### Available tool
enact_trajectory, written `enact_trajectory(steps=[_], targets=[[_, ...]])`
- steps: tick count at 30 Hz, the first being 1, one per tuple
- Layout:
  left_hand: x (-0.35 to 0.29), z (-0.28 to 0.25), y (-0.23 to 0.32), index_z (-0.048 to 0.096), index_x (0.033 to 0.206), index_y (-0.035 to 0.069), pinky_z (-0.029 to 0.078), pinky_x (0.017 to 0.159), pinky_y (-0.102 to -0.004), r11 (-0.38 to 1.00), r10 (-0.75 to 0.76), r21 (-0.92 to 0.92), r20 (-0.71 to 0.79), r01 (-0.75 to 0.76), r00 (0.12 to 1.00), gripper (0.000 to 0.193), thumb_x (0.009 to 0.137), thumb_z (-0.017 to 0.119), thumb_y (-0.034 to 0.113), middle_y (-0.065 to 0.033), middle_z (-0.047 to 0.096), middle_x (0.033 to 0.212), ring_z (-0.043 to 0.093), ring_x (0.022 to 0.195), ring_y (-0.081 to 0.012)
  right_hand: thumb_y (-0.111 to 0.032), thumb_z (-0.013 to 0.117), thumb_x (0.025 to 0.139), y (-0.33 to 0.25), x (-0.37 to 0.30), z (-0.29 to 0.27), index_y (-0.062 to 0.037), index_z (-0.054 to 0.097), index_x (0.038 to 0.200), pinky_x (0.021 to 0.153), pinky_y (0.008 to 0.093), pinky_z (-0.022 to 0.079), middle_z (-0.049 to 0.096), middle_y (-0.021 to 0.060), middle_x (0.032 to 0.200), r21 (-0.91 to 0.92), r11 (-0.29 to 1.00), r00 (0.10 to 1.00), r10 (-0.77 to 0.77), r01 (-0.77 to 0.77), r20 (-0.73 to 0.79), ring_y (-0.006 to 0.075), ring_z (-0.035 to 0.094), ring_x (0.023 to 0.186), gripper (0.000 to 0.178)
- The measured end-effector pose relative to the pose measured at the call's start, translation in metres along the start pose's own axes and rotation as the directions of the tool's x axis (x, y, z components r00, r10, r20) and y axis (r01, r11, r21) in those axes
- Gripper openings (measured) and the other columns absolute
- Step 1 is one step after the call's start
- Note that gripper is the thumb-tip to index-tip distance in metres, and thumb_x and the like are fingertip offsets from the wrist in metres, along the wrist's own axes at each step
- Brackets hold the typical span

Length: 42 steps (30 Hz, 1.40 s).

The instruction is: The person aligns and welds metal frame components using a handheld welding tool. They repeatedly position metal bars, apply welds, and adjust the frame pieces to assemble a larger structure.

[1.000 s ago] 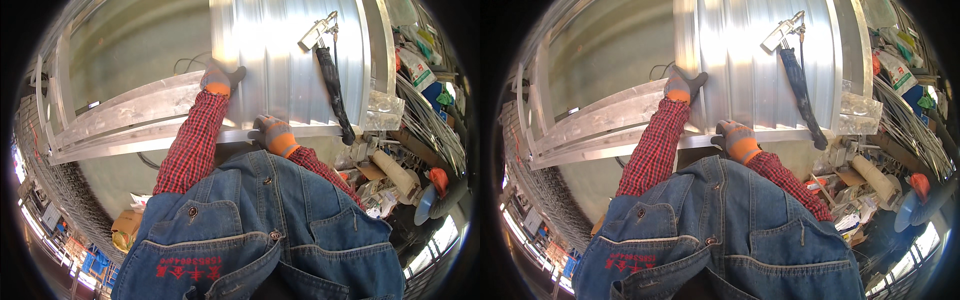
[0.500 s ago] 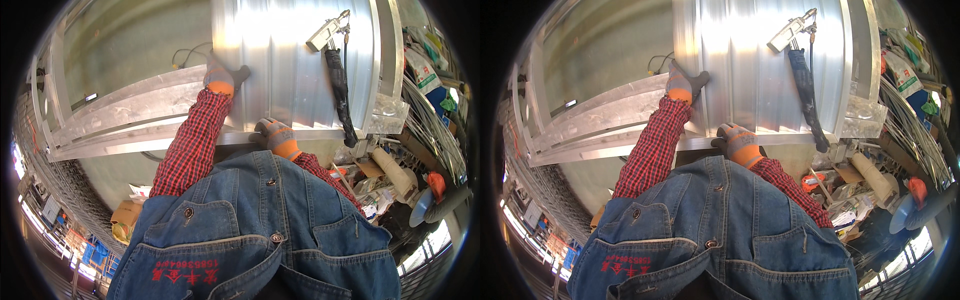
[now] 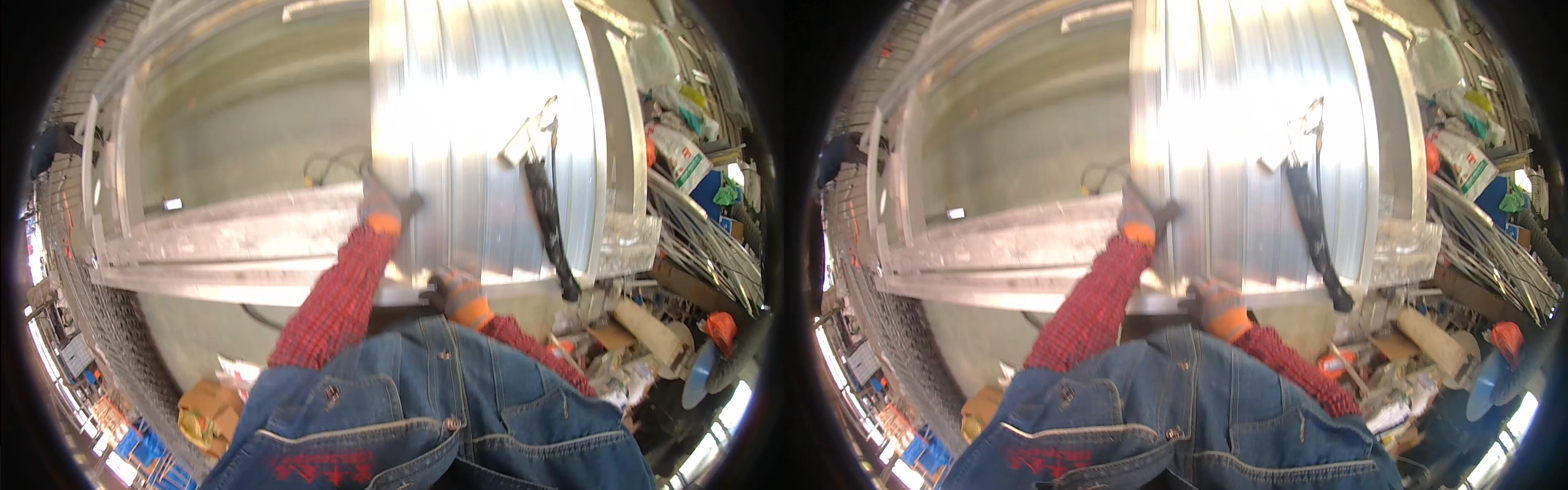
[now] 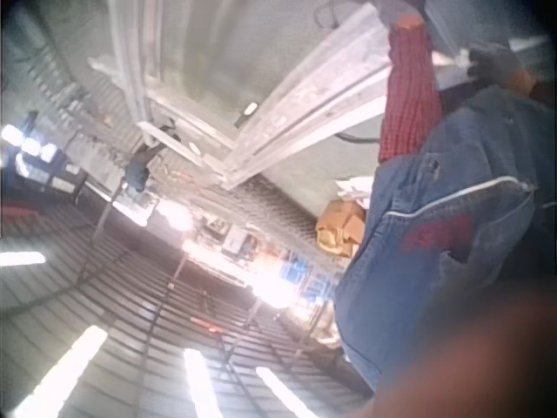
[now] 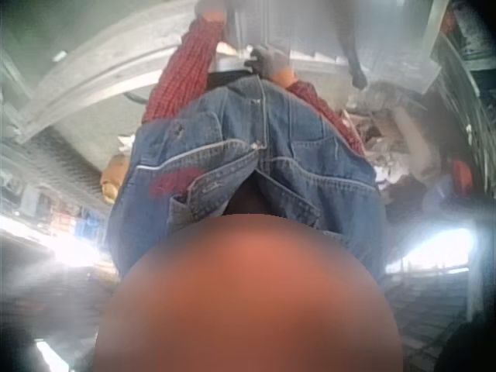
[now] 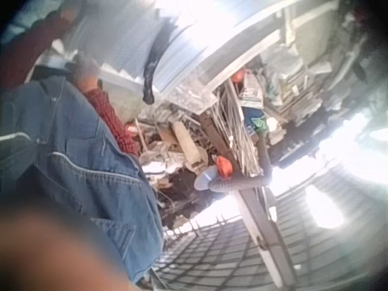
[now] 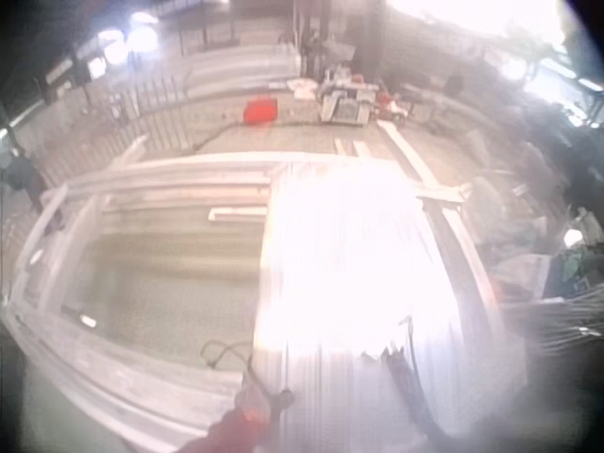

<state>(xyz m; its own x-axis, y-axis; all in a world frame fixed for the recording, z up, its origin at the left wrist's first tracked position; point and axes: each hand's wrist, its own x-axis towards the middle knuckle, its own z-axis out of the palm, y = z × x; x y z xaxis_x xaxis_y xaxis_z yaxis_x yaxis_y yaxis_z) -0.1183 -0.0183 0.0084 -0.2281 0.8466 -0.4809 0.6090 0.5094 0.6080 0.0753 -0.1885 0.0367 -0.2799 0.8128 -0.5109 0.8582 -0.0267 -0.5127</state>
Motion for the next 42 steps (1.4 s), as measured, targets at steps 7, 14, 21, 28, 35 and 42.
enact_trajectory(steps=[7,14,21,28,35,42], targets=[[0.003,0.004,-0.005,0.051,0.151,-0.001,0.060,0.109,-0.0504,0.999,-0.032,-0.003,0.024,0.032,0.999,0.095,0.078,0.094,0.042,-0.0244,0.069,0.142,0.073,0.128,-0.0409,-0.047,0.083,0.098,-0.007,-0.003,-0.012,-0.0151,0.078,0.116,0.095,0.0517,0.060,0.079,0.0085,0.116,0.098,0.995,0.998,0.031,-0.036,0.053,0.0364,0.076,0.113,0.037],[0.001,0.006,-0.010,0.053,0.150,-0.001,0.061,0.107,-0.0508,0.999,0.036,-0.028,-0.018,-0.036,0.999,0.090,0.079,0.092,0.040,-0.0227,0.072,0.138,0.074,0.124,-0.0417,-0.048,0.083,0.098,-0.012,-0.003,-0.016,-0.0143,0.077,0.117,0.097,0.0501,0.059,0.077,0.0098,0.119,0.065,0.994,0.993,0.079,-0.085,0.088,0.0364,0.075,0.117,0.040],[0.005,0.008,-0.012,0.052,0.150,-0.002,0.060,0.109,-0.0503,0.999,0.014,-0.046,0.008,-0.014,1.000,0.091,0.079,0.094,0.037,-0.0248,0.068,0.142,0.073,0.127,-0.0413,-0.052,0.084,0.097,-0.008,-0.002,-0.012,-0.0145,0.077,0.119,0.100,0.0497,0.058,0.078,0.0103,0.123,0.078,0.993,0.992,0.084,-0.091,0.091,0.0365,0.075,0.119,0.044],[0.021,0.010,-0.011,0.042,0.161,-0.007,0.056,0.119,-0.0513,0.996,-0.006,-0.093,0.034,0.009,0.999,0.120,0.075,0.101,0.053,-0.0323,0.056,0.154,0.063,0.140,-0.0457,-0.054,0.083,0.097,-0.005,-0.001,-0.005,-0.0152,0.078,0.120,0.101,0.0499,0.058,0.078,0.0102,0.124,0.056,0.992,0.989,0.105,-0.111,0.100,0.0369,0.075,0.120,0.045],[0.044,0.021,0.005,0.029,0.171,-0.008,0.050,0.126,-0.0512,0.996,-0.082,-0.046,-0.052,0.080,0.995,0.136,0.075,0.099,0.059,-0.0354,0.038,0.172,0.050,0.155,-0.0489,-0.054,0.083,0.097,-0.004,-0.003,-0.008,-0.0152,0.077,0.120,0.097,0.0512,0.059,0.077,0.0109,0.124,0.069,0.994,0.993,0.074,-0.081,0.089,0.0377,0.075,0.118,0.046],[0.054,0.024,-0.008,0.046,0.158,-0.008,0.055,0.117,-0.0475,0.994,0.000,-0.109,-0.046,-0.005,0.999,0.112,0.078,0.099,0.050,-0.0304,0.065,0.149,0.067,0.138,-0.0436,-0.057,0.081,0.098,-0.005,0.000,-0.012,-0.0134,0.077,0.124,0.099,0.0526,0.058,0.077,0.0136,0.124,0.065,0.993,0.985,0.089,-0.099,0.146,0.0388,0.074,0.121,0.051]])
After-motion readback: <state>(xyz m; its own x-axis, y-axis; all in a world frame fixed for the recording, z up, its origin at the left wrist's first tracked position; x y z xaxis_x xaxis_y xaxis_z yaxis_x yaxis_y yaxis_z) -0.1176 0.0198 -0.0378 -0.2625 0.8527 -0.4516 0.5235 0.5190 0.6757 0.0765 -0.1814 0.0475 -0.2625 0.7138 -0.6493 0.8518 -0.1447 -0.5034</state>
